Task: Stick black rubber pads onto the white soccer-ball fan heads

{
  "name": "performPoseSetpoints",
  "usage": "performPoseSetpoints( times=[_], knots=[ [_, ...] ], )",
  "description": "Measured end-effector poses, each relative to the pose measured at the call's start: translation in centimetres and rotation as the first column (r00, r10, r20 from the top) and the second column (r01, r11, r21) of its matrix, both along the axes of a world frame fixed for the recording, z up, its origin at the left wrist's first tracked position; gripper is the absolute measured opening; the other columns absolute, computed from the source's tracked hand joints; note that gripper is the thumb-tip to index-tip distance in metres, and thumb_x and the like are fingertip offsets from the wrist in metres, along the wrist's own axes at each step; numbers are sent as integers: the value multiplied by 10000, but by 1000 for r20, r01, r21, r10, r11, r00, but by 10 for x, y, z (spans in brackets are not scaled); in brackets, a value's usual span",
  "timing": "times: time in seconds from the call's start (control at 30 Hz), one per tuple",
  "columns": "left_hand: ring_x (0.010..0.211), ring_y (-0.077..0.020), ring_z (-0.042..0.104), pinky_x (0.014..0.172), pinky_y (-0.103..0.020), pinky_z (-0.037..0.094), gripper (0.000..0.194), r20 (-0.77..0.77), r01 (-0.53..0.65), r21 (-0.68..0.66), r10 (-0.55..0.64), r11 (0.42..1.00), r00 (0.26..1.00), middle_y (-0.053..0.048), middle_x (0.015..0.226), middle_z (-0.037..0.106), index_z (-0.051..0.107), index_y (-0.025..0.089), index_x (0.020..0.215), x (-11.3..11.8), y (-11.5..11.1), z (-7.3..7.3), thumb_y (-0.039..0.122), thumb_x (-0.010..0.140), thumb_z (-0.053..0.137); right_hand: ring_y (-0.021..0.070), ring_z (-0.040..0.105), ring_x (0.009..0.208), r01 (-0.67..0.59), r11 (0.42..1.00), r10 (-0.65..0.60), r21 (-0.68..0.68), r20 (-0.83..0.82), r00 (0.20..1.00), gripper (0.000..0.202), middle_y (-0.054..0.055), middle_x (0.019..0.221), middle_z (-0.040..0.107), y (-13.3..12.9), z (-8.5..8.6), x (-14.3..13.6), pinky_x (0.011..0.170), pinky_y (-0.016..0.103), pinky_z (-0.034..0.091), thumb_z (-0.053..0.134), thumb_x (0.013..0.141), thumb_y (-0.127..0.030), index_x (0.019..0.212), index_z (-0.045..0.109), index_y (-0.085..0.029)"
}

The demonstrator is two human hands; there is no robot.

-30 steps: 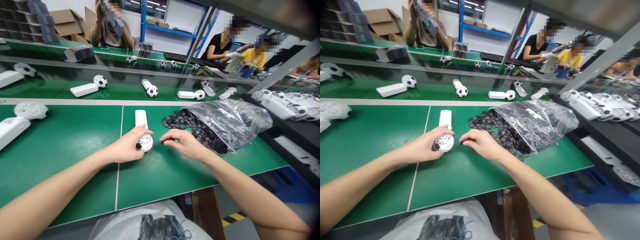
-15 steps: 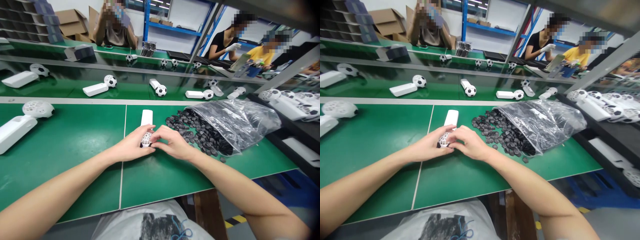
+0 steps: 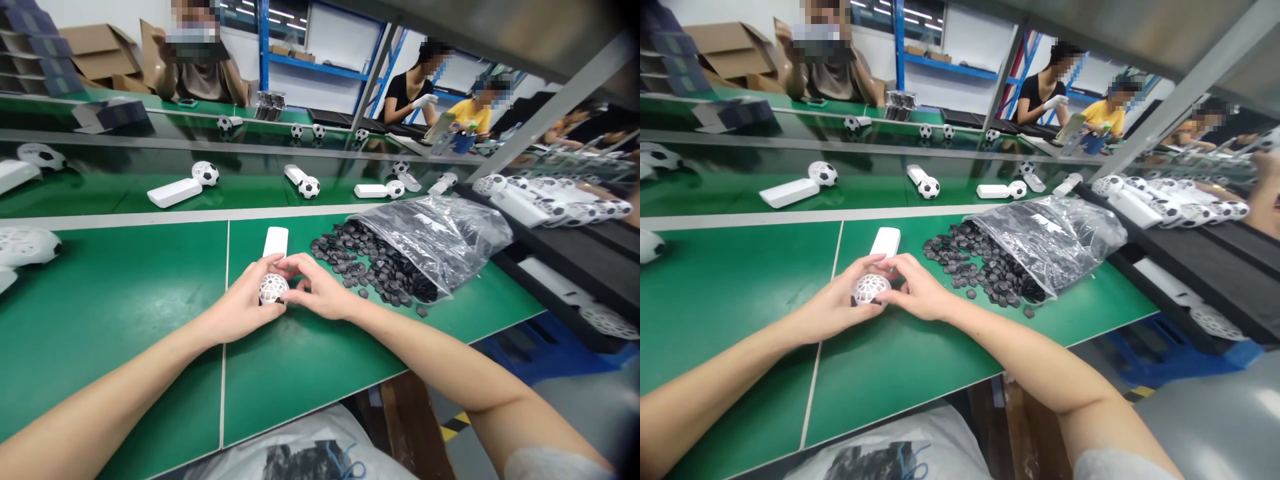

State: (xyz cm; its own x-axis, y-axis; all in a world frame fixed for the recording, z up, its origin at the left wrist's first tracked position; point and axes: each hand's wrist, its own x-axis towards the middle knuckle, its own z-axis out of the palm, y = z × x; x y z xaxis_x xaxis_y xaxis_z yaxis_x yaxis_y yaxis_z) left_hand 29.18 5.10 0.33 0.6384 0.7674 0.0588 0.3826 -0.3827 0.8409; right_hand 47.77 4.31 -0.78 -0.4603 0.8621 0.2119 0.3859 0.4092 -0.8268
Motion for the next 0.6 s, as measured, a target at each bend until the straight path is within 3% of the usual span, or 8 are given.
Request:
performPoseSetpoints(
  times=[0.1,0.2,0.27,0.3,0.5,0.6],
  knots=[
    [1117,-241,407,948,-412,346,711,-92,-4,52,8,999,996,-71,1197,414,228,248,1307,2,-3,3,304,696,587,123,513,830,138,982,-158,126,166,974,180,43,905,531,12,8,24,754,269,451,526,810,-295,927,556,-161],
    [1129,-277,358,943,-442,344,718,-210,-98,138,126,986,970,-77,1172,360,347,230,1235,5,-6,7,421,614,653,161,497,841,310,906,-415,287,470,779,106,47,835,523,22,11,53,795,309,411,619,733,-252,796,619,-167],
    [1088,-272,389,917,-431,371,638,-261,-132,126,161,983,952,-79,1134,353,410,199,1164,5,-6,9,434,617,638,187,493,869,355,885,-465,302,603,648,133,59,842,529,25,10,67,782,314,406,645,707,-265,807,642,-178],
    [1056,-261,415,901,-418,386,602,-274,-127,105,151,986,950,-76,1118,358,419,192,1146,4,-5,11,420,629,625,187,499,865,366,885,-462,287,634,620,152,60,849,539,26,9,71,767,305,409,643,709,-277,828,646,-183],
    [1020,-215,465,874,-335,410,583,-272,90,16,-82,996,959,-43,1166,386,359,238,1204,-13,9,19,282,664,574,145,546,749,412,896,-414,167,647,640,195,23,832,596,33,6,80,617,239,395,657,678,-324,831,641,-203],
    [1052,-215,455,896,-324,397,599,-266,114,-3,-111,993,958,-45,1205,371,350,243,1220,-18,14,16,285,666,574,135,548,679,417,900,-391,127,658,643,192,5,762,601,39,9,84,560,227,370,680,639,-322,780,637,-199]
  ],
)
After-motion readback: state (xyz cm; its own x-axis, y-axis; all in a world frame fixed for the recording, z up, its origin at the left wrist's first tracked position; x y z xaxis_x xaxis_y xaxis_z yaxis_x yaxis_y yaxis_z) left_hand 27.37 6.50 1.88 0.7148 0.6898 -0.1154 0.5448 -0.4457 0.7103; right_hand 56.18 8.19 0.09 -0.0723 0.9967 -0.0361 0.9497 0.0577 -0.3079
